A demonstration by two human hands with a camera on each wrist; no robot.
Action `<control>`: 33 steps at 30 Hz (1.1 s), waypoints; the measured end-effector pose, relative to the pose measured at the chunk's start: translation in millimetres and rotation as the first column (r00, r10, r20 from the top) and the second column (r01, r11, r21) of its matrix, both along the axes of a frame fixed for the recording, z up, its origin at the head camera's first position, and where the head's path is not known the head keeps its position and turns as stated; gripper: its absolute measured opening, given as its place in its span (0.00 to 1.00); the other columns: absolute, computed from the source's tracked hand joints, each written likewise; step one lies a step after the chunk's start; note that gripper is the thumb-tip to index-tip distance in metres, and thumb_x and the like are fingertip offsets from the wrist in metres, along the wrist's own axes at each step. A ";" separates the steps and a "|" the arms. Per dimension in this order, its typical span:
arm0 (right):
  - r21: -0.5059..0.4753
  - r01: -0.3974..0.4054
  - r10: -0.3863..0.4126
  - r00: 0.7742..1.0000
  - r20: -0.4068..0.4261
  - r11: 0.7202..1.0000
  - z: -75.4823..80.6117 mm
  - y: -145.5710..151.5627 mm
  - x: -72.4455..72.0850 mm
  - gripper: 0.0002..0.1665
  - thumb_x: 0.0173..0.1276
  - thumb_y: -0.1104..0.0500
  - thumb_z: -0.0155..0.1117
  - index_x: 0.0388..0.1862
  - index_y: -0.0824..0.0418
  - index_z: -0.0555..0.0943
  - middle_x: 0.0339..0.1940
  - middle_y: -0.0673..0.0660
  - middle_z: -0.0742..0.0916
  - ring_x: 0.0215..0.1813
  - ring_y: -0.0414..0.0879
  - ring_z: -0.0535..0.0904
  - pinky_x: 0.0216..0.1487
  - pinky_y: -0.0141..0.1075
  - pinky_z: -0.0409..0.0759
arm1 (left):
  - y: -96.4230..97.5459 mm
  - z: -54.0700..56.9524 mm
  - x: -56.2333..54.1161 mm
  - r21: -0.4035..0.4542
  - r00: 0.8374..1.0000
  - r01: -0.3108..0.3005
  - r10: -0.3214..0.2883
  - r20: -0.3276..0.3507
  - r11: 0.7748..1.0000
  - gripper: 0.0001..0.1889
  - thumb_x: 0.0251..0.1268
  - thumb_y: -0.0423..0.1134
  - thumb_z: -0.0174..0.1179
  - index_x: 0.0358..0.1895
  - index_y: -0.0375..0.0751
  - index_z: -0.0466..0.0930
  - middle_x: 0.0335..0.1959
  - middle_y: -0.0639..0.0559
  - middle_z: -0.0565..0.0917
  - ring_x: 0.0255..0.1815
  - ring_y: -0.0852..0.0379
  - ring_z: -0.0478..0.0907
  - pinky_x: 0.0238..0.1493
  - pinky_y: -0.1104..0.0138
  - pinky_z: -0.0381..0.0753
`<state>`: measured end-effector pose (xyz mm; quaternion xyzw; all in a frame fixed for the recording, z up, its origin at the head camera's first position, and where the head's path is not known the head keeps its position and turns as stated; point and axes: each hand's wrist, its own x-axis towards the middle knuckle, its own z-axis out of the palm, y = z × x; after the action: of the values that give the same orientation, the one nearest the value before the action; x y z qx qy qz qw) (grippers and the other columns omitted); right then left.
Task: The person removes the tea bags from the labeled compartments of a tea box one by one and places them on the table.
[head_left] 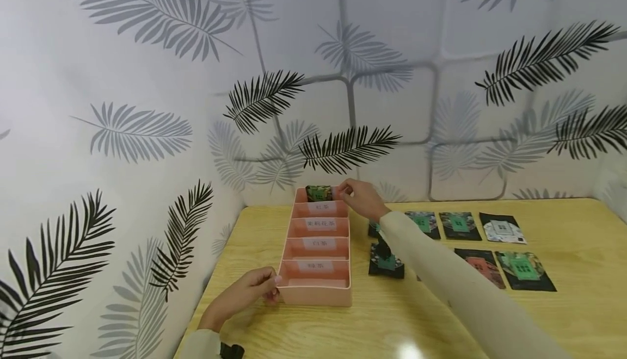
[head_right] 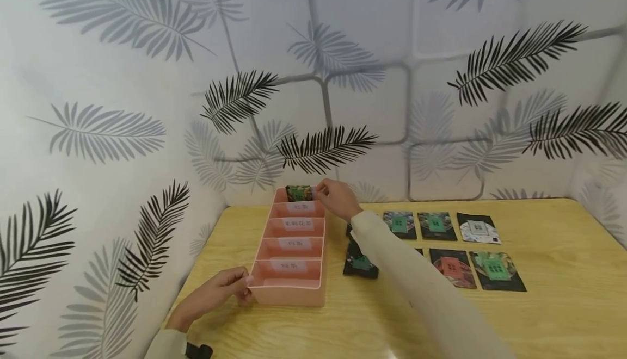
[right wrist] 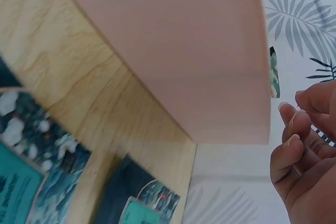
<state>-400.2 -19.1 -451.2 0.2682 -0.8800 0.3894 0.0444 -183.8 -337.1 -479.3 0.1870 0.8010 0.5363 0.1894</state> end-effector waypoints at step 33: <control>0.109 0.091 -0.096 0.994 0.045 0.990 3.0 -44.9 -31.7 0.13 0.76 0.55 0.66 0.53 0.59 0.88 0.43 0.59 0.91 0.40 0.50 0.88 0.37 0.44 0.86 | -4.4 1.8 0.0 -0.020 0.999 -0.042 0.042 0.023 0.999 0.18 0.85 0.48 0.49 0.42 0.34 0.77 0.42 0.34 0.85 0.44 0.44 0.84 0.51 0.49 0.84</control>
<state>-431.9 -64.0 -448.1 0.2188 -0.9120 0.3459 0.0263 -183.8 -341.5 -477.5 0.1622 0.8077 0.5344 0.1891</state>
